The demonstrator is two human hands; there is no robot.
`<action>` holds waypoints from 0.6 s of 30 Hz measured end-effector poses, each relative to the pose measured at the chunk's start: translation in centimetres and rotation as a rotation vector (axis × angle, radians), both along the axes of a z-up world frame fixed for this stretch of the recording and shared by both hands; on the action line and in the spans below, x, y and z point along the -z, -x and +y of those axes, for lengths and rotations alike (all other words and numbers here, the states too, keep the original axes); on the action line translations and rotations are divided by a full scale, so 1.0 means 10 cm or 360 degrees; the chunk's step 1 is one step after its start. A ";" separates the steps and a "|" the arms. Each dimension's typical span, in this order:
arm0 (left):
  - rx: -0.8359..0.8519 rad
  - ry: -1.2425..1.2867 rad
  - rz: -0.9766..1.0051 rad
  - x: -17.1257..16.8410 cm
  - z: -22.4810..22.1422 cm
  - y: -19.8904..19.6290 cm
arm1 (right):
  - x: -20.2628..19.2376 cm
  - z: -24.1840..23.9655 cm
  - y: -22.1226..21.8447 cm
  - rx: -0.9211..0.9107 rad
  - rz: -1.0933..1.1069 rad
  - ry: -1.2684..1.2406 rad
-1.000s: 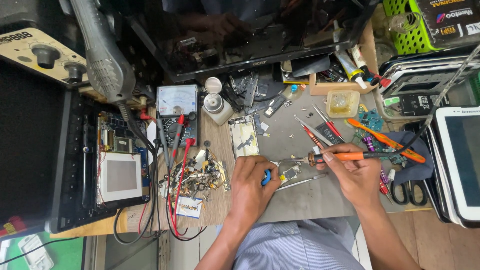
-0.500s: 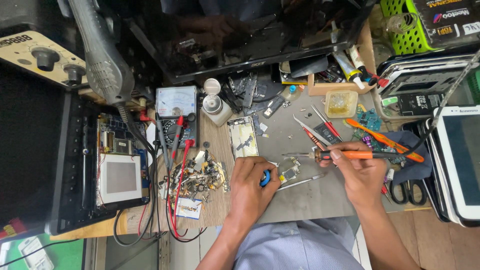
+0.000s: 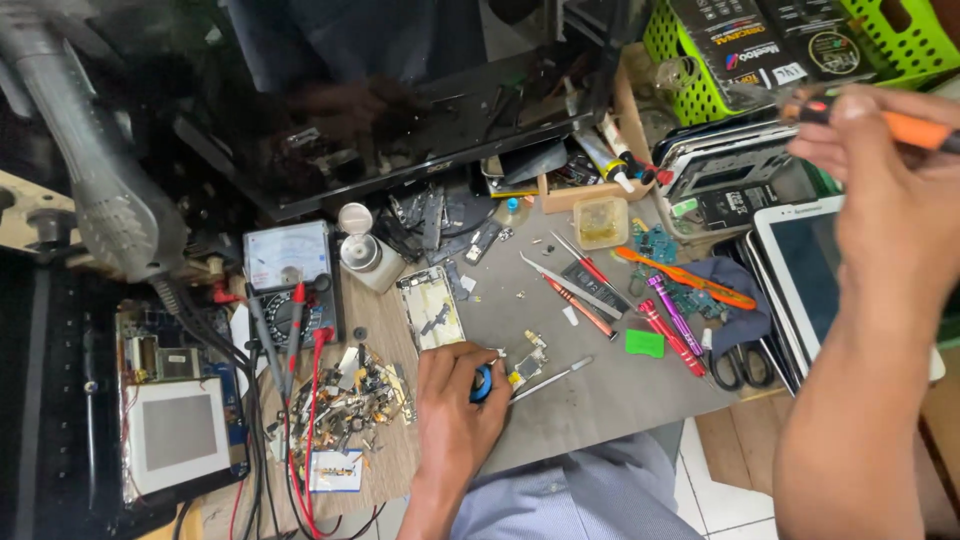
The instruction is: Soldering electronic components onto a circuit board at a repair station
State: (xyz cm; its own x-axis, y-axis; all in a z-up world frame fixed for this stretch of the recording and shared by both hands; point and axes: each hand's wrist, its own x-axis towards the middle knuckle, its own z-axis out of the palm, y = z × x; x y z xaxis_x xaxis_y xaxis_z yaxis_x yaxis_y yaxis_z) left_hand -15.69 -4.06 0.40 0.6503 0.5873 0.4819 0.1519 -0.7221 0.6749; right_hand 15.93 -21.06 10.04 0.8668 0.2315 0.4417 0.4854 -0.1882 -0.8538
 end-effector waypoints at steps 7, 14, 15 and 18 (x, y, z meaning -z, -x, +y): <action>-0.0063 -0.0020 -0.0084 0.02 0.02 0.03 | 0.19 0.63 -0.53 0.0065 -0.0216 -0.0022; -0.0112 0.0012 -0.0088 0.05 0.02 0.03 | 0.26 0.76 -0.62 0.0201 -0.0310 0.0185; -0.0117 0.0013 -0.0078 0.06 0.02 0.02 | 0.29 0.77 -0.63 0.0222 -0.0319 0.0226; -0.0126 0.0014 -0.0057 0.09 0.02 0.02 | 0.45 0.76 -0.77 0.0321 -0.0517 0.0359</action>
